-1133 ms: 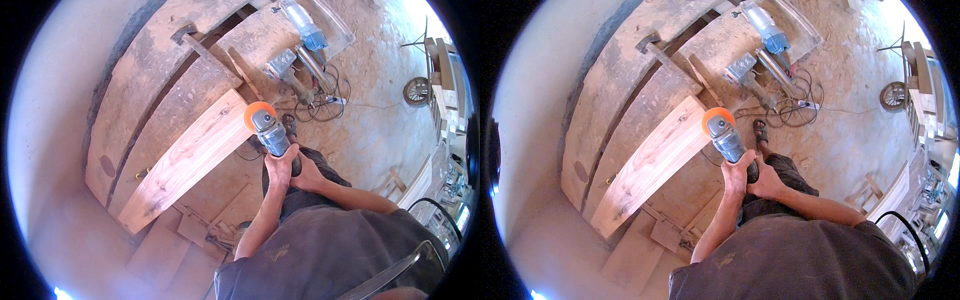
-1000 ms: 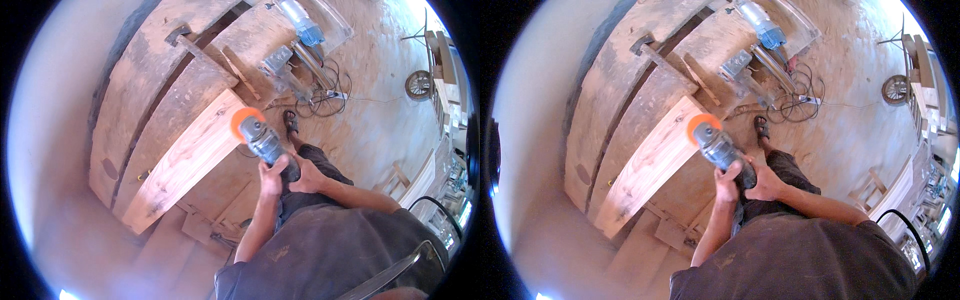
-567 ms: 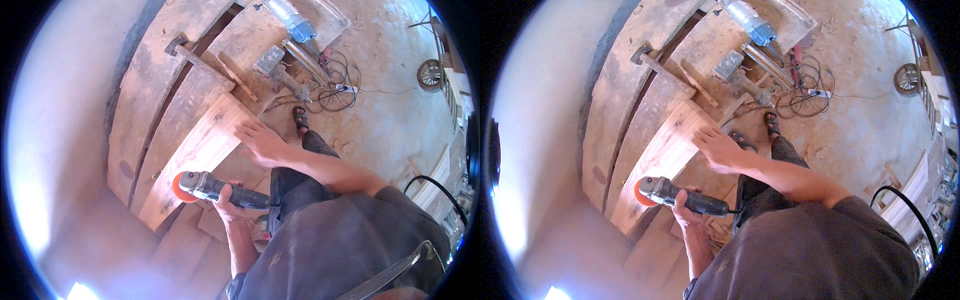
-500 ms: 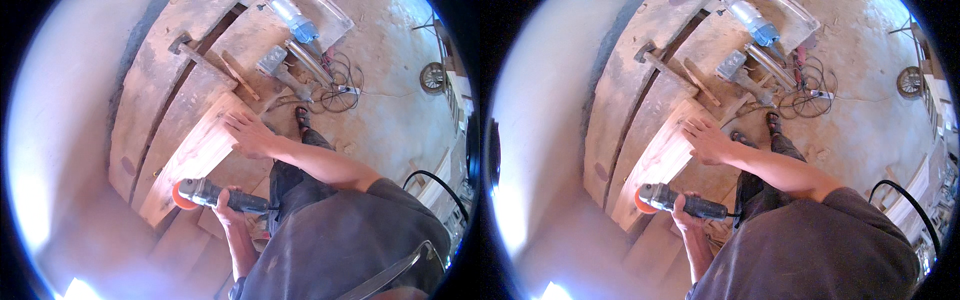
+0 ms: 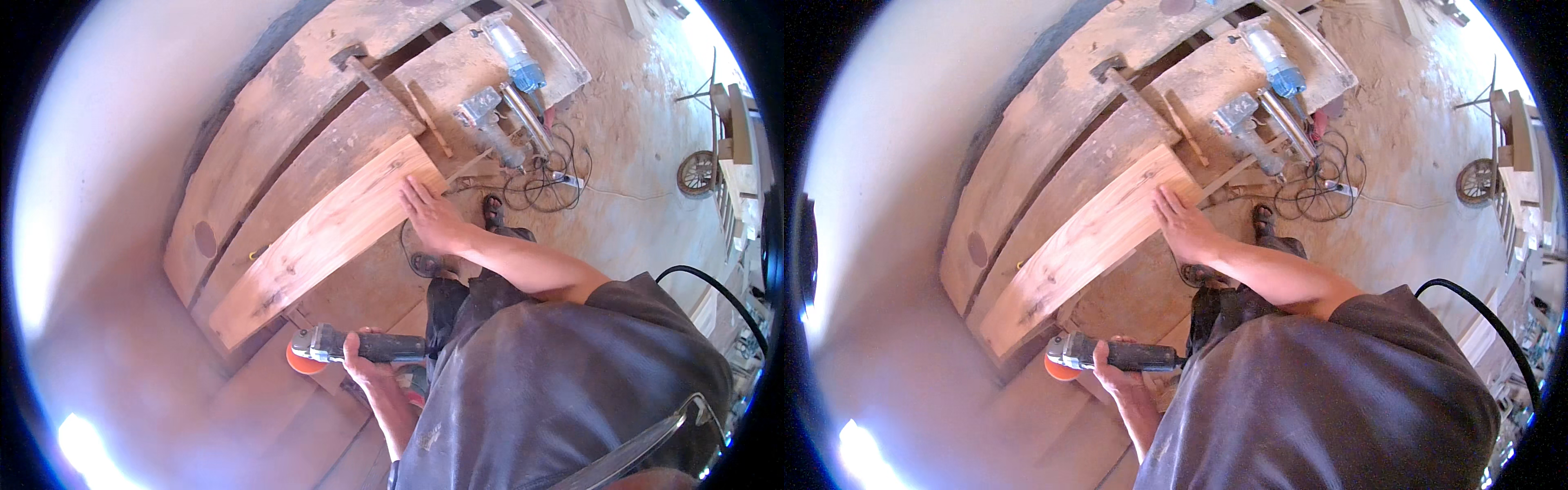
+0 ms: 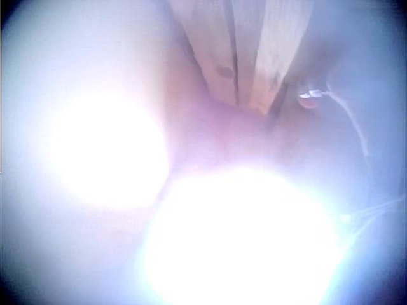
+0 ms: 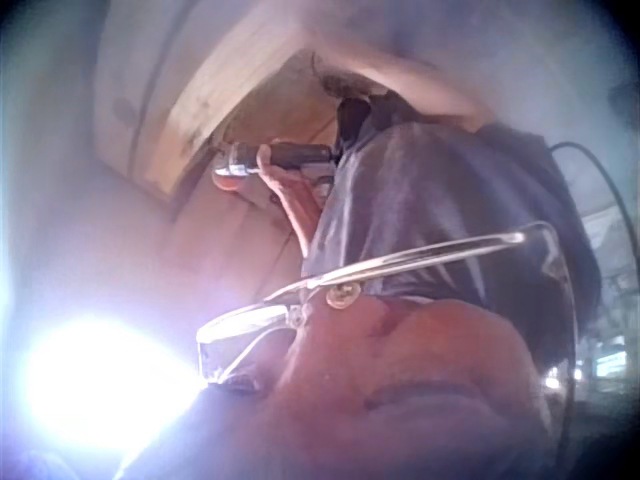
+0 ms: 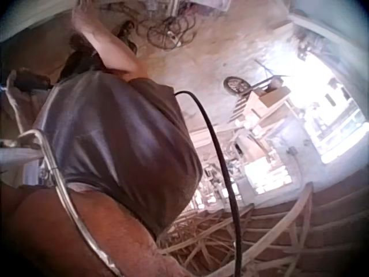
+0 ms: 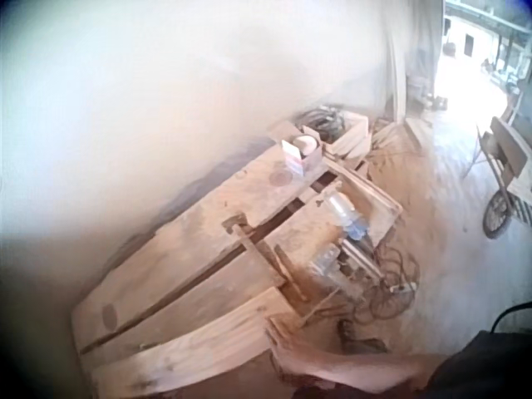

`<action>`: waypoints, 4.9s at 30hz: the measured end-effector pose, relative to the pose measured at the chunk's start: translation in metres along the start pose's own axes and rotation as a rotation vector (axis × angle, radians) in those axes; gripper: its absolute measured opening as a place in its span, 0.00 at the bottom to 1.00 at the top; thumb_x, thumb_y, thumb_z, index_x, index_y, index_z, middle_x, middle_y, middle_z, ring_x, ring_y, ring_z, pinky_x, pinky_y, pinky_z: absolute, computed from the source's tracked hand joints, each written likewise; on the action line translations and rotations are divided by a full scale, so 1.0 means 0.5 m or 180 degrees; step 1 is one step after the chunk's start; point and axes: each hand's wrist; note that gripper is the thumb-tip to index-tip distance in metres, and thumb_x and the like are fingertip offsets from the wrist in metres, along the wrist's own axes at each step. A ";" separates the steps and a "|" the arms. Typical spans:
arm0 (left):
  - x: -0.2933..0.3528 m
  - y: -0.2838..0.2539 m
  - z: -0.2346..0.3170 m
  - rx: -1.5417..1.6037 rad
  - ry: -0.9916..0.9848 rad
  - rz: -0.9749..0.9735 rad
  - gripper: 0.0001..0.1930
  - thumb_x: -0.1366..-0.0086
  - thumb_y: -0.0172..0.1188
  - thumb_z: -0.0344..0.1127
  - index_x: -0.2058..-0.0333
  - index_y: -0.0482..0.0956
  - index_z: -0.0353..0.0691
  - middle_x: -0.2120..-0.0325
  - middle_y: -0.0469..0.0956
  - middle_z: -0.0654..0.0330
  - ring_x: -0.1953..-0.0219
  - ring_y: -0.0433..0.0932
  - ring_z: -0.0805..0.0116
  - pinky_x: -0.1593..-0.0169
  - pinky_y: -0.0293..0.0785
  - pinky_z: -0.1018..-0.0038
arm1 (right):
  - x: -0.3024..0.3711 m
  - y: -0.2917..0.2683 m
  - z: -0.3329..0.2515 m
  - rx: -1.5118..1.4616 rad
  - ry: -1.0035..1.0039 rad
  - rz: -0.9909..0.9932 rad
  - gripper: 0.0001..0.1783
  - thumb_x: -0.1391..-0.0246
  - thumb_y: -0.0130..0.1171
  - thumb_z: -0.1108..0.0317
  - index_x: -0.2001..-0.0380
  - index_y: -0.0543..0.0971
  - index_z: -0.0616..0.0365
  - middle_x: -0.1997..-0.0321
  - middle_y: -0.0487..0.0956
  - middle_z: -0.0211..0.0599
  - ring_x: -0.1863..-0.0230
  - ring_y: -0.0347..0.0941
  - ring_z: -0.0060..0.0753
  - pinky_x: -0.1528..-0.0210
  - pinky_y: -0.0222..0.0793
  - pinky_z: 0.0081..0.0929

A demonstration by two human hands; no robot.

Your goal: The person uses a chisel and hammer to carve a groove into a wooden plank. They repeatedly strike the chisel to remove wood chips and deepen the cut along the plank's length.

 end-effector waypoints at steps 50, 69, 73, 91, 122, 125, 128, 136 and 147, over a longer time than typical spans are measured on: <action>-0.265 -0.648 0.372 0.0595 0.0804 0.1829 0.17 0.38 0.72 0.43 0.63 0.77 0.35 0.76 0.77 0.60 0.77 0.78 0.64 0.73 0.79 0.65 | -0.065 0.065 -0.354 -0.1180 -0.0019 0.0198 0.31 0.53 0.58 0.79 0.41 0.74 0.67 0.33 0.69 0.57 0.29 0.62 0.58 0.29 0.61 0.45; -0.912 -1.003 0.800 -0.0348 0.0568 0.1216 0.25 0.35 0.68 0.53 0.55 0.78 0.34 0.67 0.79 0.58 0.67 0.79 0.62 0.61 0.76 0.64 | -0.433 0.222 -0.763 0.0399 0.1108 0.1391 0.31 0.43 0.57 0.68 0.36 0.67 0.64 0.31 0.63 0.62 0.28 0.55 0.65 0.25 0.48 0.54; -1.066 -1.060 0.818 -0.0598 0.0653 0.0972 0.27 0.35 0.67 0.53 0.52 0.78 0.33 0.64 0.79 0.56 0.63 0.79 0.60 0.58 0.76 0.63 | -0.447 0.242 -0.760 -0.0134 0.1437 0.1712 0.31 0.45 0.58 0.65 0.39 0.69 0.65 0.32 0.65 0.59 0.29 0.57 0.64 0.26 0.49 0.53; -1.299 -1.015 0.794 -0.4930 0.1352 0.1748 0.42 0.43 0.70 0.60 0.47 0.76 0.21 0.49 0.80 0.36 0.49 0.82 0.43 0.46 0.77 0.55 | -0.426 0.237 -0.765 -0.0088 0.1764 0.2008 0.32 0.48 0.54 0.72 0.38 0.66 0.67 0.37 0.70 0.59 0.33 0.62 0.61 0.29 0.55 0.50; -0.619 -0.509 0.346 -0.4621 0.3879 -0.0612 0.22 0.31 0.56 0.37 0.41 0.74 0.32 0.31 0.59 0.40 0.27 0.53 0.41 0.26 0.50 0.52 | 0.003 0.189 -0.706 -0.0810 0.1299 0.0696 0.32 0.53 0.56 0.80 0.40 0.73 0.63 0.30 0.67 0.50 0.26 0.58 0.53 0.27 0.57 0.46; -0.546 -0.464 0.298 -0.4511 0.4004 -0.0816 0.26 0.34 0.59 0.37 0.40 0.71 0.31 0.30 0.57 0.38 0.27 0.52 0.39 0.25 0.51 0.52 | 0.131 0.243 -0.624 -0.1198 0.1731 0.0512 0.33 0.53 0.55 0.80 0.39 0.73 0.64 0.32 0.69 0.53 0.28 0.62 0.54 0.28 0.59 0.43; -0.535 -0.461 0.291 -0.4824 0.3986 -0.0821 0.30 0.36 0.61 0.36 0.39 0.68 0.29 0.30 0.54 0.35 0.27 0.51 0.36 0.26 0.51 0.52 | 0.236 0.287 -0.522 -0.1444 0.2271 0.0390 0.31 0.53 0.55 0.79 0.40 0.75 0.62 0.37 0.74 0.53 0.32 0.68 0.51 0.31 0.62 0.41; -0.508 -0.451 0.333 -0.5420 0.4181 -0.1092 0.31 0.42 0.62 0.28 0.39 0.68 0.28 0.33 0.61 0.36 0.30 0.59 0.38 0.26 0.55 0.55 | 0.241 0.237 -0.386 -0.2167 0.2693 0.1122 0.22 0.49 0.54 0.77 0.49 0.82 0.62 0.48 0.83 0.50 0.44 0.78 0.48 0.41 0.72 0.37; -0.505 -0.431 0.289 -0.5037 0.3712 -0.0818 0.33 0.43 0.57 0.26 0.36 0.63 0.28 0.32 0.57 0.32 0.28 0.53 0.34 0.26 0.52 0.50 | 0.166 0.042 -0.195 -0.1576 0.3071 0.1233 0.12 0.46 0.59 0.71 0.59 0.84 0.59 0.69 0.83 0.33 0.69 0.77 0.25 0.63 0.73 0.29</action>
Point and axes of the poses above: each hand's wrist, its own x-axis away from the middle knuckle, its own y-axis out of the palm, z = x × y
